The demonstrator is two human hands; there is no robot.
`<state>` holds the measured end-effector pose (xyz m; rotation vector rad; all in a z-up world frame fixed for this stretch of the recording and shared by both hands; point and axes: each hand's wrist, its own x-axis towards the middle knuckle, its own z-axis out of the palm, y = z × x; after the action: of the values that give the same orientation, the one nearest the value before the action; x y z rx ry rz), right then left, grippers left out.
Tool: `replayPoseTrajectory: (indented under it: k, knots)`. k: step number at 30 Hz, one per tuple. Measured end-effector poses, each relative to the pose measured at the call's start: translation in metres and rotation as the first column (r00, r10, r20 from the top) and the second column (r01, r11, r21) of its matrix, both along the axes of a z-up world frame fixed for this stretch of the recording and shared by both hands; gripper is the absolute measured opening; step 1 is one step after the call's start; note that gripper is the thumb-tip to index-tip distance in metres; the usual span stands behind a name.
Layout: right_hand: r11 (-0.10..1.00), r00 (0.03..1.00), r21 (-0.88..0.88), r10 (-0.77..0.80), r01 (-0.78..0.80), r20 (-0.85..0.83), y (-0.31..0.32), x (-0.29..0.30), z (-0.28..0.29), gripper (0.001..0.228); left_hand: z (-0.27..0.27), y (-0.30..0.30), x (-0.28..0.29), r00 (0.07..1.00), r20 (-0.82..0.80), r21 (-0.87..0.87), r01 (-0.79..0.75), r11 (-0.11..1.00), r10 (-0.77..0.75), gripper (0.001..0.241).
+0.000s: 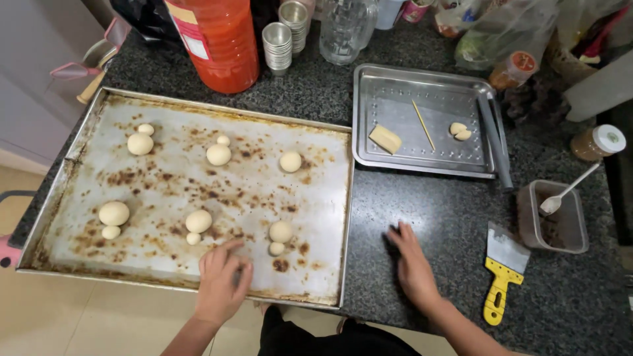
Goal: Shaping dough into small balls and placing them on a baking tray.
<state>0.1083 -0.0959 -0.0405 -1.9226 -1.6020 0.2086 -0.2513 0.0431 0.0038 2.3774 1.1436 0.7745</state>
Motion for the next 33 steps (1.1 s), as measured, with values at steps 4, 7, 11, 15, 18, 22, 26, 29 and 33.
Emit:
replayPoseTrajectory:
  k: [4,7,11,15,18,22,26,29,33]
  knots:
    - [0.980,0.997,-0.195,0.061,-0.051,0.046,-0.021,0.027,0.015,0.057,0.005,0.016,0.021,0.958,0.127,-0.247,-0.221,0.943,0.258,0.017]
    - [0.989,0.977,-0.113,-0.073,0.097,0.200,0.011,0.043,0.007,0.055,0.013,0.023,0.038,0.877,-0.079,-0.623,-0.415,0.663,0.474,0.028]
    - [0.998,0.997,0.056,-0.026,0.030,-0.071,0.023,0.019,-0.008,0.047,0.008,0.036,0.054,0.874,-0.263,-0.485,-0.485,0.728,0.408,0.027]
    - [0.959,0.971,-0.165,0.217,-0.231,-0.100,-0.019,0.013,0.009,0.063,-0.014,0.050,0.054,0.962,-0.009,-0.065,-0.272,0.960,0.272,0.024]
    - [0.939,0.960,-0.200,0.280,-0.279,-0.024,-0.018,0.039,0.017,0.059,-0.027,0.058,0.051,0.954,-0.225,-0.022,-0.206,0.978,0.196,0.051]
    - [1.000,0.997,0.006,-0.007,0.006,0.077,0.026,0.040,0.000,0.053,-0.012,0.065,0.061,0.815,-0.568,-0.341,-0.364,0.867,0.119,0.065]
    - [0.996,0.998,0.061,0.064,-0.063,-0.010,0.010,-0.003,-0.004,0.050,0.015,0.078,0.070,0.754,-0.657,-0.359,-0.336,0.871,0.020,0.066]
    - [0.967,0.980,-0.171,0.173,-0.189,-0.102,-0.017,0.008,0.015,0.067,0.024,0.084,0.074,0.690,-0.723,-0.435,-0.400,0.807,-0.047,0.070]
    - [0.991,0.983,-0.134,0.034,-0.009,0.180,0.008,0.036,0.017,0.058,0.018,0.081,0.071,0.702,-0.710,-0.389,-0.335,0.858,-0.047,0.072]
